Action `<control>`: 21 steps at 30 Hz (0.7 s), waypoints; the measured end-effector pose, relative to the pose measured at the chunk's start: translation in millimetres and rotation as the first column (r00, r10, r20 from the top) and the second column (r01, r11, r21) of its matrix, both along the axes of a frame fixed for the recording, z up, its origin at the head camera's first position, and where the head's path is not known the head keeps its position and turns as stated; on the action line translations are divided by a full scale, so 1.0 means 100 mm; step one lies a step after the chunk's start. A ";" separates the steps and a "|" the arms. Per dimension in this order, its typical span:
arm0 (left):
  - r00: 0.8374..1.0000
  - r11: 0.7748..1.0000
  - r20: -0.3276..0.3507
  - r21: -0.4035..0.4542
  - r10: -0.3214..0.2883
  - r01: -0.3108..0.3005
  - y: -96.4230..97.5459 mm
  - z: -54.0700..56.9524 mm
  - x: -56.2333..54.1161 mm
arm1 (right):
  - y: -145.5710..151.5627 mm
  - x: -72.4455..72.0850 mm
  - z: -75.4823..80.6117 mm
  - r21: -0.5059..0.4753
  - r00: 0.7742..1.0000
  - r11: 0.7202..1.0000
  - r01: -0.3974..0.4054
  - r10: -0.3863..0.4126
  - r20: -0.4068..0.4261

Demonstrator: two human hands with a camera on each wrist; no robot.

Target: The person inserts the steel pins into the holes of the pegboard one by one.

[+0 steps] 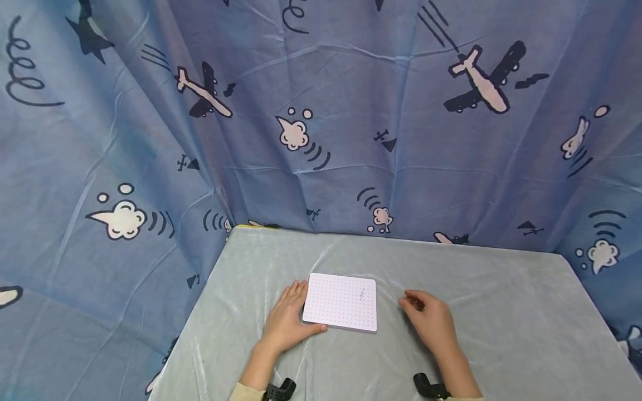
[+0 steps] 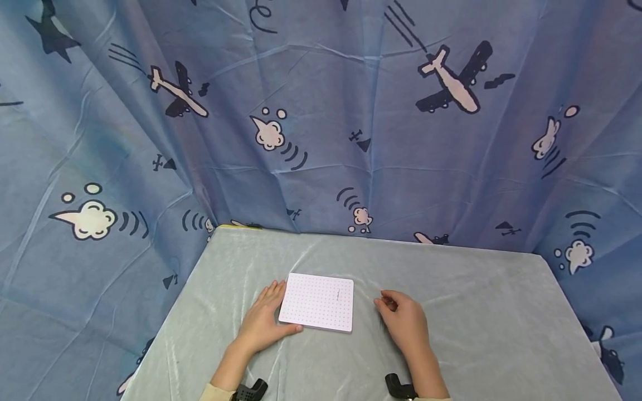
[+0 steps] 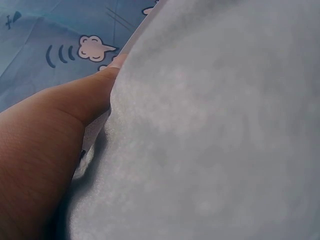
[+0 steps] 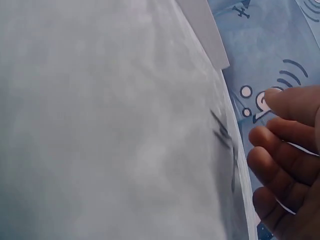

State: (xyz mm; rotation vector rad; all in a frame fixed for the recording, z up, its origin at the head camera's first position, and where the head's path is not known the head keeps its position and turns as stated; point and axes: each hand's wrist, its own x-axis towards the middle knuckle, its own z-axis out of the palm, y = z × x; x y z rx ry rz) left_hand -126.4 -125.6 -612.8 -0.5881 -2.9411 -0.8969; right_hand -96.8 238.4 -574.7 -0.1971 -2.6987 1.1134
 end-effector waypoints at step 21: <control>1.000 1.000 0.019 0.003 0.002 -0.002 0.00 -0.03 -0.01 | 0.31 0.10 0.02 0.104 0.987 0.991 -0.079 0.063 0.148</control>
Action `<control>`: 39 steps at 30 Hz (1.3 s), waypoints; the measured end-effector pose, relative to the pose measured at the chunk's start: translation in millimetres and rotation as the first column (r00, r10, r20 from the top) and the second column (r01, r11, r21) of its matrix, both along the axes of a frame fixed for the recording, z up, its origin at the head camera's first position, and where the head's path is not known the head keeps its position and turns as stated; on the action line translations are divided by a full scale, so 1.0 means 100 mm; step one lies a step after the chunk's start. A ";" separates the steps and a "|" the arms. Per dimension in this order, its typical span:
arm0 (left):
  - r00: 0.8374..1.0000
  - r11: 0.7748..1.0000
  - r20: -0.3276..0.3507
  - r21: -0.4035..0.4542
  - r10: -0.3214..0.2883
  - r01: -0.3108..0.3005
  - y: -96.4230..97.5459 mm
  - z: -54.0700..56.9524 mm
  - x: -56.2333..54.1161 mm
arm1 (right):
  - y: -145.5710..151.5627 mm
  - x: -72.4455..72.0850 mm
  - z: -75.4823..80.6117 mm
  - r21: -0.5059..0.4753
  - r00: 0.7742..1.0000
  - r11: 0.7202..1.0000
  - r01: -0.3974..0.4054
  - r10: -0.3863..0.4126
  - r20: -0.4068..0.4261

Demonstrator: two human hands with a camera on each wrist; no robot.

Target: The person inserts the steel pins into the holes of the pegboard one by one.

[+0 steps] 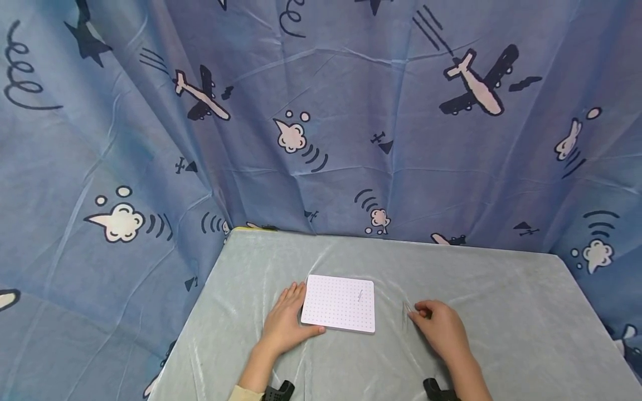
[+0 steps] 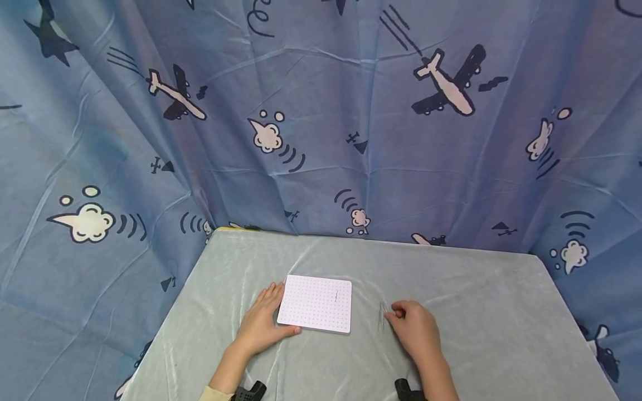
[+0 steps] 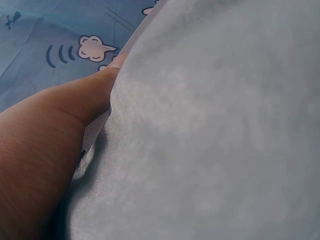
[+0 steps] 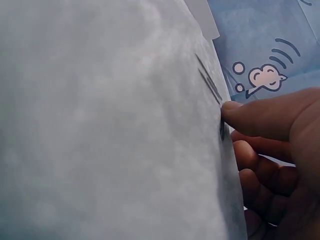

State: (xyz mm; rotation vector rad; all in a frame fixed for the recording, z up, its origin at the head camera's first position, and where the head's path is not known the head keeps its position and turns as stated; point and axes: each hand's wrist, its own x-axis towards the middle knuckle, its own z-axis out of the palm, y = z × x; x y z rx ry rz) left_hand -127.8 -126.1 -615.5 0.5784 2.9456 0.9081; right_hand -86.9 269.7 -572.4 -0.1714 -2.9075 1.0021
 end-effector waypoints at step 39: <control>1.000 1.000 -0.022 0.014 0.003 -0.002 0.00 0.01 0.02 | -0.13 0.00 0.08 0.157 0.998 0.986 -0.061 0.055 0.043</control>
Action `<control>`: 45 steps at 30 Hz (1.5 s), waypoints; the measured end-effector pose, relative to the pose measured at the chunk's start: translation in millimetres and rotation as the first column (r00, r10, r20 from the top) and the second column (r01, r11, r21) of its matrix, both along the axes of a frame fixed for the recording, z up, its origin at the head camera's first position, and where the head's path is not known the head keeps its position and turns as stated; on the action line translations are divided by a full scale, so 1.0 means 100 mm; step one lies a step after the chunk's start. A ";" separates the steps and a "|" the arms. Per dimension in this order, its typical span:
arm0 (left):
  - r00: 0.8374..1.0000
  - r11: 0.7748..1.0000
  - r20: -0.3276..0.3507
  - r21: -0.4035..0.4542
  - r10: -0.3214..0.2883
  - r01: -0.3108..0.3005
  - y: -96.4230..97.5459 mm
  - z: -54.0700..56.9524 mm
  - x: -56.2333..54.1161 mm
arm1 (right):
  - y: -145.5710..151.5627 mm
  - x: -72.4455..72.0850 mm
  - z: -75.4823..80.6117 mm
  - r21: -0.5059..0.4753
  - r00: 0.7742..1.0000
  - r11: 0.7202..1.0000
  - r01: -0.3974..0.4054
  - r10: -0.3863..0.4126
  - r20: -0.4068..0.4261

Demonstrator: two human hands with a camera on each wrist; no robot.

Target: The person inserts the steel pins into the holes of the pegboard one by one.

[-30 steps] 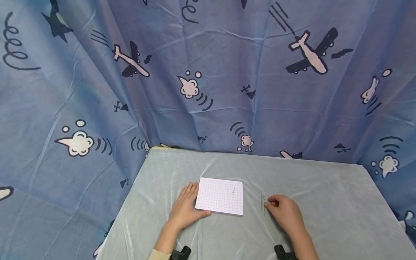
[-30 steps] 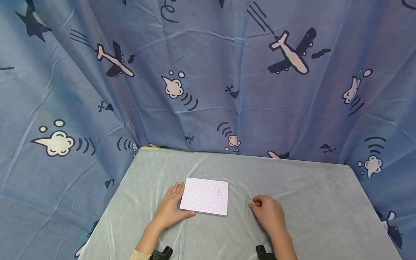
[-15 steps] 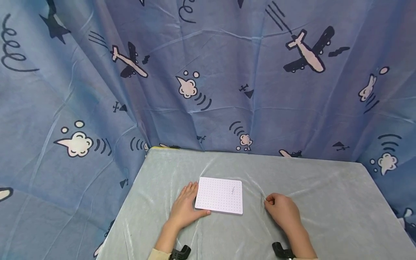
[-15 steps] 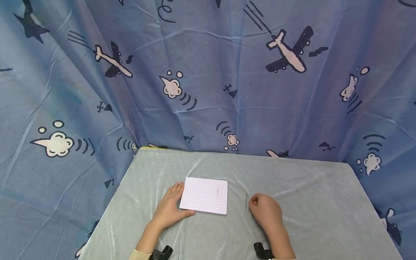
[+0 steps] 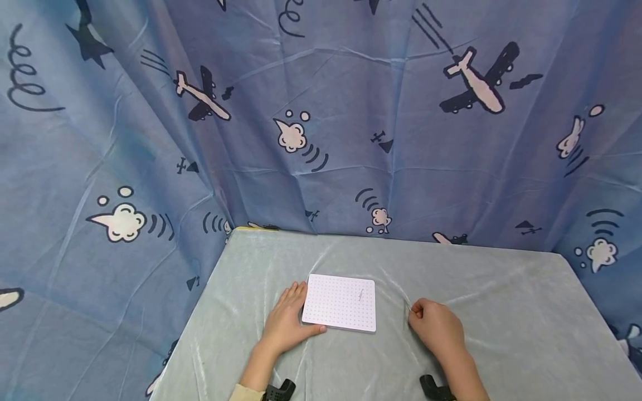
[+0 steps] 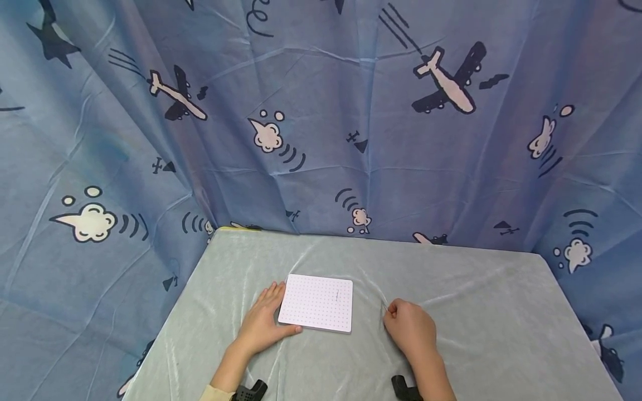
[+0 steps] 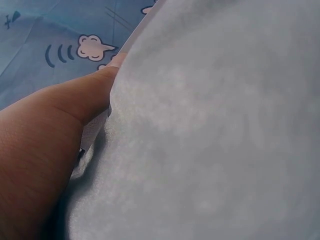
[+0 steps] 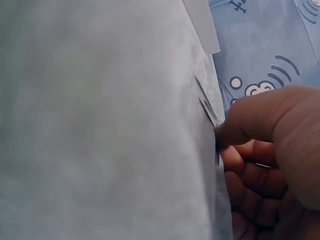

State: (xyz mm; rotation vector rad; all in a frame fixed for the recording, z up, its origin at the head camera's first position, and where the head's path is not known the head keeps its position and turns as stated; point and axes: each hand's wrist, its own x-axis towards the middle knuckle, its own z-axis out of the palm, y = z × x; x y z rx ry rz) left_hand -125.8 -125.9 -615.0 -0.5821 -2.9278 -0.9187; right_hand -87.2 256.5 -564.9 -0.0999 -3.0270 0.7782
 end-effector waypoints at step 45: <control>1.000 0.999 0.012 -0.035 0.001 0.000 0.01 0.01 0.00 | -0.08 -0.11 0.01 -0.216 0.985 0.974 0.074 -0.105 -0.137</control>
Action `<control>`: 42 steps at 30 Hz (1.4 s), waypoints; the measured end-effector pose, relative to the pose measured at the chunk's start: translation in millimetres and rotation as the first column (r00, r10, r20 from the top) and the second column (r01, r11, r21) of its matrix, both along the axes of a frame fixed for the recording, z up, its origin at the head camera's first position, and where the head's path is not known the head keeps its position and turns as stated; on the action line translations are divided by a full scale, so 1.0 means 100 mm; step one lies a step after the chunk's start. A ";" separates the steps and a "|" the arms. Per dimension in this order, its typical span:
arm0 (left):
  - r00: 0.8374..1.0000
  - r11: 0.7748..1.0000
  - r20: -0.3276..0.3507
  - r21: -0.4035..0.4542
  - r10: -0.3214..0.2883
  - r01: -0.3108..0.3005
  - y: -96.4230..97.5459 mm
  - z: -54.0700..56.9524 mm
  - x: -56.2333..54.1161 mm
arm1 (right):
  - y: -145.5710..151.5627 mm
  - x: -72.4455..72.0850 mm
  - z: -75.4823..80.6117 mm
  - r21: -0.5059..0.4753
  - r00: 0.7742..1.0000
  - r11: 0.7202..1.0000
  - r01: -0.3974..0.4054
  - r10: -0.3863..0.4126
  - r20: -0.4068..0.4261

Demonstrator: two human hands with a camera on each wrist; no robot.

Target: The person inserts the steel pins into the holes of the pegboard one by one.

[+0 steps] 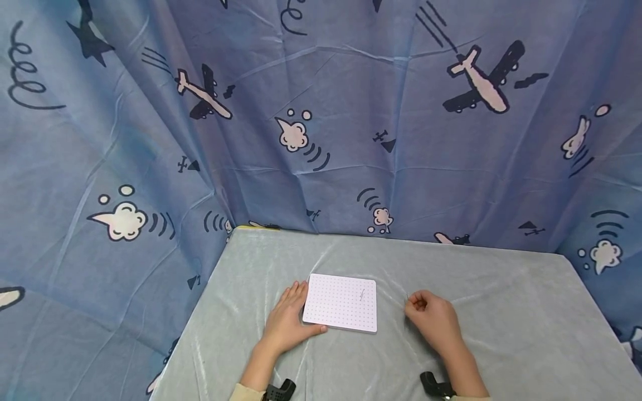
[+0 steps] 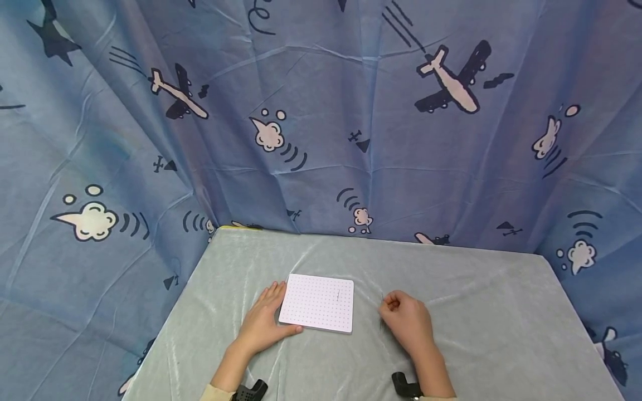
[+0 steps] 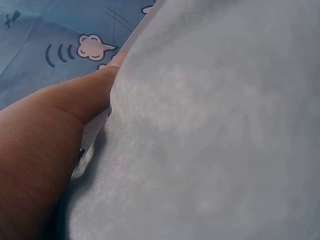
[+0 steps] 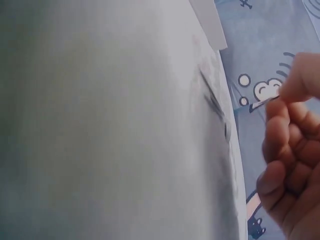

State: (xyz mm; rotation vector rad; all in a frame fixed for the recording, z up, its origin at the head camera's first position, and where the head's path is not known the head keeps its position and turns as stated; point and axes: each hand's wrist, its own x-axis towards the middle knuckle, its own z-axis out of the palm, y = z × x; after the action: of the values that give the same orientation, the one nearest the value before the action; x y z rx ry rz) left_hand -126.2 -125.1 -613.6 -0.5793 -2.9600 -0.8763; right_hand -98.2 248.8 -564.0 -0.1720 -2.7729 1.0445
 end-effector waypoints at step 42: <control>0.999 1.000 -0.035 -0.009 -0.002 0.002 -0.03 -0.03 -0.03 | -0.72 -0.22 -0.15 -0.266 0.976 0.948 -0.177 0.134 -0.173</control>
State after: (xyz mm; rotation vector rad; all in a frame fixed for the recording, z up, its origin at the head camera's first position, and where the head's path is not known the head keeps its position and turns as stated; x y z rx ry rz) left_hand -129.6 -127.7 -616.8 -0.5913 -2.9341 -0.8447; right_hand -120.3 177.1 -579.1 0.0915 -2.5236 1.4242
